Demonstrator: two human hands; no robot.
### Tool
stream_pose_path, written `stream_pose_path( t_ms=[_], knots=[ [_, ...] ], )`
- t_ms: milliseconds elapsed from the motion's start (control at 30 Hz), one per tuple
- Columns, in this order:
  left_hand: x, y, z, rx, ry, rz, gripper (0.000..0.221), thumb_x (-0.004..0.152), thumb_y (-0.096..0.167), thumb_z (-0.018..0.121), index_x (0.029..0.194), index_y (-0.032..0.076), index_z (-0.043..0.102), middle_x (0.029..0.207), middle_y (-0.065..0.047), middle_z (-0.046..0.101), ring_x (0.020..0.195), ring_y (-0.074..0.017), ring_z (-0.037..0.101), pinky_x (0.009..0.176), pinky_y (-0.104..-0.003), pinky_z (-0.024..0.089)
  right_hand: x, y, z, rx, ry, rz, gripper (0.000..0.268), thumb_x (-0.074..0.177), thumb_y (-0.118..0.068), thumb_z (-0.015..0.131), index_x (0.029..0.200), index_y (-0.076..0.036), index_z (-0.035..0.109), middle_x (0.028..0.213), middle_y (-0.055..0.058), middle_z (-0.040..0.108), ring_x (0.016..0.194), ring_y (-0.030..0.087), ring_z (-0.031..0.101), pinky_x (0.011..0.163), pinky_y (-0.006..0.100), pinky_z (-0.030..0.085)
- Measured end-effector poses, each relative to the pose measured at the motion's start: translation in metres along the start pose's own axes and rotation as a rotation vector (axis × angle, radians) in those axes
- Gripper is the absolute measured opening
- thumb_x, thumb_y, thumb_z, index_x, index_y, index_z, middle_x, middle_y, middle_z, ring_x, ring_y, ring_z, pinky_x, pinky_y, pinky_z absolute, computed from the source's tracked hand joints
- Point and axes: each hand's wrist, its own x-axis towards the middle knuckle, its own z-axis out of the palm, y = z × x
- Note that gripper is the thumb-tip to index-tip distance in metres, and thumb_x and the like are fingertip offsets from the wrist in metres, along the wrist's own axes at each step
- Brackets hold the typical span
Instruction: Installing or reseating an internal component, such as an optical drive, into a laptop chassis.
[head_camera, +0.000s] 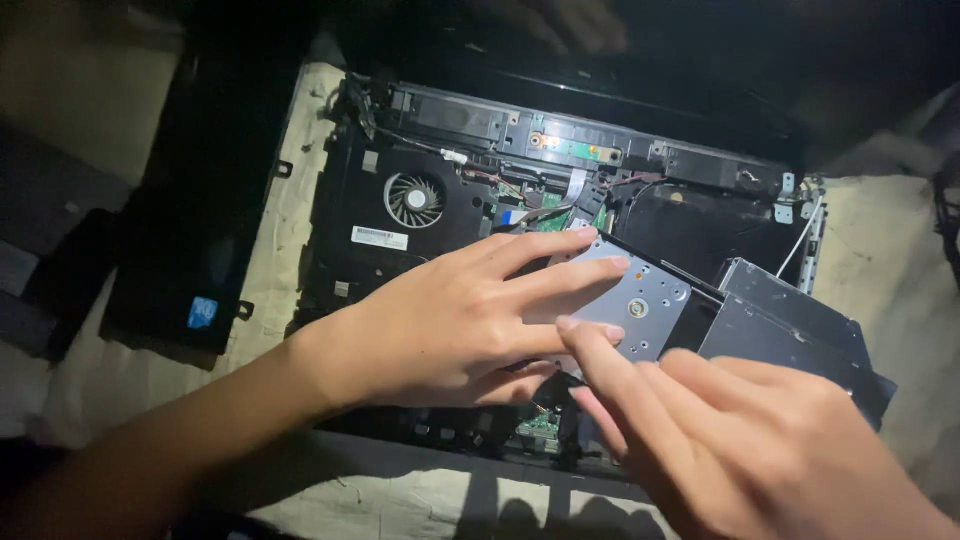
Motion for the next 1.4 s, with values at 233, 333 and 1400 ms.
stream_pose_path(
  t_ms=[233, 333, 1400],
  knots=[
    [0.0, 0.001, 0.001, -0.005, 0.03, 0.009, 0.034, 0.101, 0.024, 0.069, 0.134, 0.013, 0.065, 0.149, -0.019, 0.05, 0.139, -0.0444, 0.052, 0.112, -0.054, 0.049, -0.005, 0.009, 0.004, -0.196, -0.061, -0.14, 0.03, 0.103, -0.017, 0.047, 0.124, -0.001, 0.062, 0.098, 0.01, 0.064, 0.077, 0.025, 0.059, 0.063, 0.036, 0.048],
    [0.001, 0.0, -0.001, 0.0, 0.015, 0.014, 0.039, 0.098, 0.023, 0.073, 0.135, 0.013, 0.064, 0.149, -0.019, 0.049, 0.14, -0.0442, 0.051, 0.111, -0.053, 0.05, -0.007, 0.007, 0.001, -0.063, -0.071, -0.092, 0.034, 0.098, -0.013, 0.055, 0.129, 0.0, 0.062, 0.084, 0.007, 0.061, 0.069, 0.022, 0.059, 0.056, 0.036, 0.05],
    [0.004, 0.0, -0.004, 0.008, -0.036, -0.018, 0.052, 0.089, 0.026, 0.079, 0.136, 0.014, 0.06, 0.152, -0.019, 0.048, 0.141, -0.0425, 0.05, 0.112, -0.052, 0.049, 0.004, 0.009, 0.01, -0.245, 0.016, -0.14, 0.022, 0.103, -0.013, 0.043, 0.082, -0.015, 0.051, 0.066, 0.001, 0.039, 0.05, 0.019, 0.04, 0.045, 0.032, 0.037]
  ],
)
